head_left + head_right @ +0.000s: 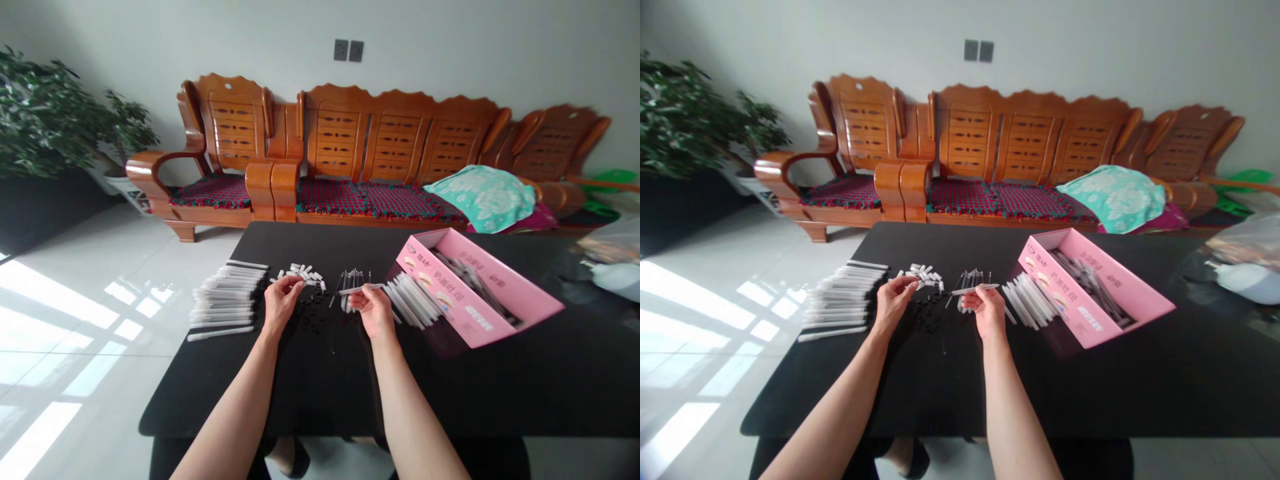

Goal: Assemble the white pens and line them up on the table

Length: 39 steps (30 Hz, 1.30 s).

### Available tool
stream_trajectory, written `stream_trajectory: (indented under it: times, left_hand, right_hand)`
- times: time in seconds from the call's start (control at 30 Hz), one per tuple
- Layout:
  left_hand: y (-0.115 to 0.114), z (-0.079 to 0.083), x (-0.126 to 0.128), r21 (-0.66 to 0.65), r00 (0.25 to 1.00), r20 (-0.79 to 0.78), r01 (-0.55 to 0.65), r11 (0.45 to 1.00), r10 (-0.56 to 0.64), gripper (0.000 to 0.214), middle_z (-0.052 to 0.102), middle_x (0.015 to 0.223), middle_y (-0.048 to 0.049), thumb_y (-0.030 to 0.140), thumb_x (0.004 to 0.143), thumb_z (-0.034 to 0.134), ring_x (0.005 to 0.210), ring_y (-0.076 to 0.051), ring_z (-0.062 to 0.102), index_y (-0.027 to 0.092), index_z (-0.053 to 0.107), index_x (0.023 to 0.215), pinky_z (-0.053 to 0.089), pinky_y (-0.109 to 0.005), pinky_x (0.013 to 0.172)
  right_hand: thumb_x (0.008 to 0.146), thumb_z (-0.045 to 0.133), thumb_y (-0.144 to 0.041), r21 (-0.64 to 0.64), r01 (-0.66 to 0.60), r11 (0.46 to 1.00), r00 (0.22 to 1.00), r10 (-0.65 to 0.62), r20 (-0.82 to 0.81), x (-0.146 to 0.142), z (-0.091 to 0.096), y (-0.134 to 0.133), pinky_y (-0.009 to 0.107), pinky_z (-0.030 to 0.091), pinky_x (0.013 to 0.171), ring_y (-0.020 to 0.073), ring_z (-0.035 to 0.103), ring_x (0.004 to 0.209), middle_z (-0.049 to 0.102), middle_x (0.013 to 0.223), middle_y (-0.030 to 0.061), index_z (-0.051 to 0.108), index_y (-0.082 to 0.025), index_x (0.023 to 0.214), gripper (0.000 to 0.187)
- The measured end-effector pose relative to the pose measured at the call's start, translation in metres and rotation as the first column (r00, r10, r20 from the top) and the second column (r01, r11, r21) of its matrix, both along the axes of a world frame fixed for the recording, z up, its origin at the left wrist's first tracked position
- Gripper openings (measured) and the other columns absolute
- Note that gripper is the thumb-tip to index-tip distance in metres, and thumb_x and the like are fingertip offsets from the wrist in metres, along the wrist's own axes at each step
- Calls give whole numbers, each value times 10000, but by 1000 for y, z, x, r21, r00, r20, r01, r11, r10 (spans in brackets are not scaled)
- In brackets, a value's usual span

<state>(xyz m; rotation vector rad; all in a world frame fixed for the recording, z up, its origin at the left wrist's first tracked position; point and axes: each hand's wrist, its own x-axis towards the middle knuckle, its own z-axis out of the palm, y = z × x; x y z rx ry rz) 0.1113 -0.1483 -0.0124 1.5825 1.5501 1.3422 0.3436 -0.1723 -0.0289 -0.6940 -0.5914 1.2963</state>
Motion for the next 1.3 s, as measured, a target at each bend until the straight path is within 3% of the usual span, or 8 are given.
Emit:
stream_trajectory:
  times: [0.23, 0.5, 0.73, 0.9, 1.03, 1.13, 1.3]
  left_hand:
    - [-3, -2, 11, 14, 963, -254, -93, 996, 93, 116, 717, 820, -17, 253, 816, 648, 674, -144, 607, 208, 752, 843, 434, -249, 692]
    - [0, -2, -4, -19, 856, -473, -249, 968, 210, 157, 697, 881, -42, 288, 858, 615, 708, -173, 618, 230, 759, 883, 380, -271, 652]
    - [2, -6, 2, -19, 809, -582, -113, 993, 81, 150, 711, 995, -28, 279, 874, 617, 859, -200, 646, 273, 754, 936, 378, -272, 657]
    - [-1, -8, 7, -20, 765, -643, -59, 998, 32, 95, 692, 964, -29, 278, 862, 635, 873, -205, 640, 246, 713, 905, 383, -270, 652]
    - [-5, -10, 11, -25, 772, -635, 6, 1000, -20, 96, 686, 924, -33, 227, 852, 628, 841, -198, 634, 230, 686, 928, 401, -264, 669]
    - [-4, -10, 12, -21, 824, -565, 30, 999, -36, 211, 686, 933, -42, 180, 844, 608, 824, -194, 633, 225, 687, 1034, 421, -263, 684]
    - [1, -10, 10, -16, 973, -220, 66, 998, -68, 251, 681, 933, -62, 245, 845, 607, 768, -169, 622, 184, 717, 1062, 460, -274, 742]
  right_hand:
    - [733, 794, -242, 4, -1, 1000, 1000, 1, 6, -1, -1, -1, 262, 611, 520, 192, 735, 584, 766, 702, 59, 652, -155, 853, 205]
    - [741, 786, -247, 8, -6, 1000, 1000, 5, 11, -1, 1, -1, 254, 606, 511, 185, 729, 569, 763, 692, 63, 651, -151, 846, 196]
    - [739, 787, -254, 11, -20, 1000, 999, 20, 33, -2, -1, -1, 258, 605, 510, 185, 727, 567, 760, 691, 60, 641, -154, 839, 203]
    - [744, 773, -260, -1, -39, 999, 998, 39, 58, -3, -1, -1, 270, 600, 486, 200, 728, 569, 760, 693, 66, 626, -158, 855, 211]
    - [743, 743, -254, 14, -66, 998, 993, 64, 95, -3, 0, -2, 237, 537, 389, 185, 697, 510, 759, 718, 71, 630, -155, 852, 186]
    - [753, 708, -244, 32, -109, 994, 986, 104, 129, -3, 2, -4, 205, 486, 353, 131, 623, 424, 731, 664, 39, 654, -143, 828, 136]
    - [761, 691, -267, 25, -180, 983, 970, 173, 173, -6, 7, -6, 197, 451, 333, 138, 630, 443, 743, 717, 65, 663, -144, 814, 137]
